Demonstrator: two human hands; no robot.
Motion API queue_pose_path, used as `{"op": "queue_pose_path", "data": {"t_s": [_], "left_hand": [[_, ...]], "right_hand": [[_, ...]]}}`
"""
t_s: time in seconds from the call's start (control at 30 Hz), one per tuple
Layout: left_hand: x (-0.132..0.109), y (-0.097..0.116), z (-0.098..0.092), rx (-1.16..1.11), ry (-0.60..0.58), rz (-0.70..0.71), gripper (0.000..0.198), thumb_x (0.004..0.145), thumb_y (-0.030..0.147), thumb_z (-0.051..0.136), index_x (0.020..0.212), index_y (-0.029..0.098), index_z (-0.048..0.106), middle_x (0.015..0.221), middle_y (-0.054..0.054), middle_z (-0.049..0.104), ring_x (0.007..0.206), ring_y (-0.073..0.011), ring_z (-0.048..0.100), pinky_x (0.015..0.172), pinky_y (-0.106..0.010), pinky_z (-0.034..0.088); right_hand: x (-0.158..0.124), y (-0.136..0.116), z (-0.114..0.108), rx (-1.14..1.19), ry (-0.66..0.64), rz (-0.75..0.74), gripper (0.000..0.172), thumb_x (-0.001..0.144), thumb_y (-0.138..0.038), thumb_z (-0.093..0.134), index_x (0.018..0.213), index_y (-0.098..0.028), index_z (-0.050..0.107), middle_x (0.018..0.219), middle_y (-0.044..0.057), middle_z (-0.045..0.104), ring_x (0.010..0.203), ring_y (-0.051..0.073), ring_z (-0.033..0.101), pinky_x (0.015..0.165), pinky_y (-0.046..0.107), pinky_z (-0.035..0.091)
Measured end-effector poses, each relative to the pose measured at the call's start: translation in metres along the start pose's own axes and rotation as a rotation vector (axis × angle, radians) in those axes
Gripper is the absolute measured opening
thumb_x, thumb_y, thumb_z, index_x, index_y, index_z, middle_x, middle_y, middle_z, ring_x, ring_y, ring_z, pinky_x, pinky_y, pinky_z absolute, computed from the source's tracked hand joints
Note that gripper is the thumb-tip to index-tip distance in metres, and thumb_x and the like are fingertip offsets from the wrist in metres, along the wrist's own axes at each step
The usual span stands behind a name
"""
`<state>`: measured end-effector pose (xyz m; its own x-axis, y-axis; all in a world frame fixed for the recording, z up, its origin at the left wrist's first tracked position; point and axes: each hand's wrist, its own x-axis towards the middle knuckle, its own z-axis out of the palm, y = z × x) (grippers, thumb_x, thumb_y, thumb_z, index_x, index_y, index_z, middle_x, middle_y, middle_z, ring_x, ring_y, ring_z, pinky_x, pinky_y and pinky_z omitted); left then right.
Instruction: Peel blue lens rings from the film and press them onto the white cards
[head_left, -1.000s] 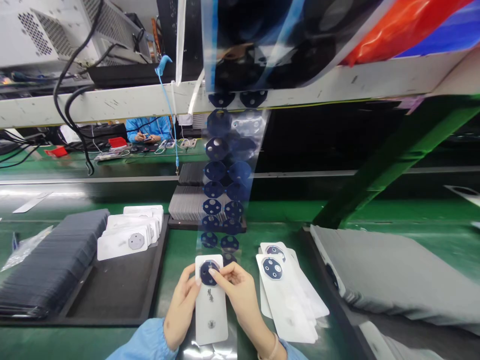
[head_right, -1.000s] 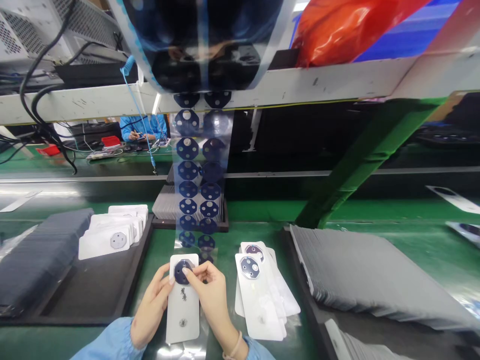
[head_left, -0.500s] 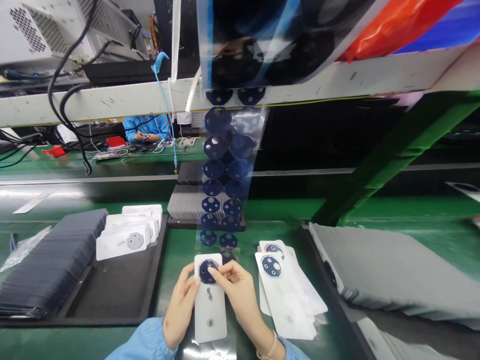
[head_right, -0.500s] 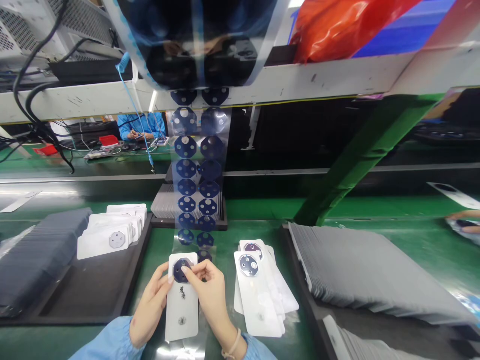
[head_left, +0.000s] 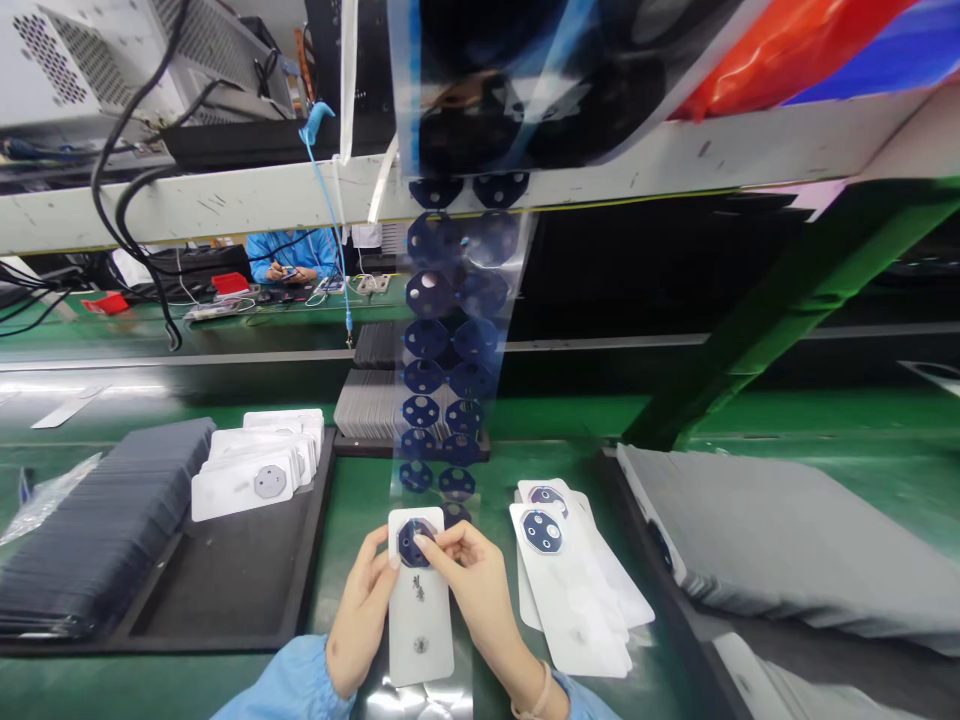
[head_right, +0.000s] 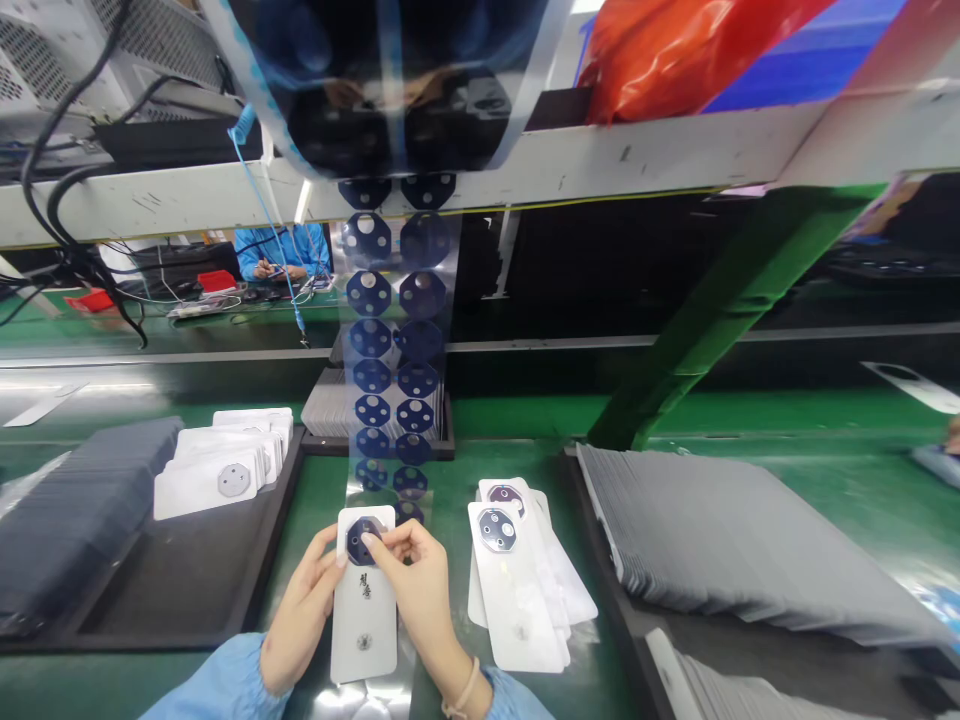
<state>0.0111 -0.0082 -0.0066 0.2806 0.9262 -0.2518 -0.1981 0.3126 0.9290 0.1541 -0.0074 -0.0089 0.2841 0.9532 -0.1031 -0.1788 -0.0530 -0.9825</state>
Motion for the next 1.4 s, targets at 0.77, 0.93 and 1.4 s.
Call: {"op": "queue_pose_path", "data": {"t_s": [0.77, 0.93, 1.4], "left_hand": [[0.002, 0.002, 0.004, -0.053, 0.102, 0.112, 0.039, 0.079, 0.028, 0.074, 0.104, 0.021, 0.045, 0.104, -0.009, 0.073, 0.092, -0.0239, 0.070, 0.076, -0.031, 0.055], [0.003, 0.003, 0.002, -0.054, 0.106, 0.110, 0.042, 0.078, 0.026, 0.076, 0.105, 0.021, 0.044, 0.101, -0.010, 0.074, 0.093, -0.0246, 0.071, 0.077, -0.031, 0.056], [0.002, 0.011, 0.004, -0.033, 0.017, 0.070, 0.041, 0.076, 0.032, 0.077, 0.110, 0.015, 0.062, 0.110, -0.014, 0.072, 0.099, -0.0283, 0.068, 0.083, -0.034, 0.054]], "right_hand": [[-0.008, 0.006, 0.005, -0.376, 0.181, -0.312, 0.047, 0.064, -0.030, 0.078, 0.103, -0.022, 0.053, 0.107, 0.008, 0.055, 0.090, 0.024, 0.052, 0.079, 0.037, 0.044], [-0.008, 0.001, 0.004, -0.276, -0.138, -0.157, 0.023, 0.081, -0.034, 0.065, 0.099, -0.022, 0.056, 0.082, 0.002, 0.064, 0.070, 0.018, 0.056, 0.066, 0.029, 0.044], [-0.009, 0.004, 0.006, -0.134, -0.226, -0.105, 0.027, 0.089, -0.048, 0.055, 0.085, -0.022, 0.048, 0.077, 0.002, 0.064, 0.066, 0.018, 0.062, 0.060, 0.026, 0.046]]}}
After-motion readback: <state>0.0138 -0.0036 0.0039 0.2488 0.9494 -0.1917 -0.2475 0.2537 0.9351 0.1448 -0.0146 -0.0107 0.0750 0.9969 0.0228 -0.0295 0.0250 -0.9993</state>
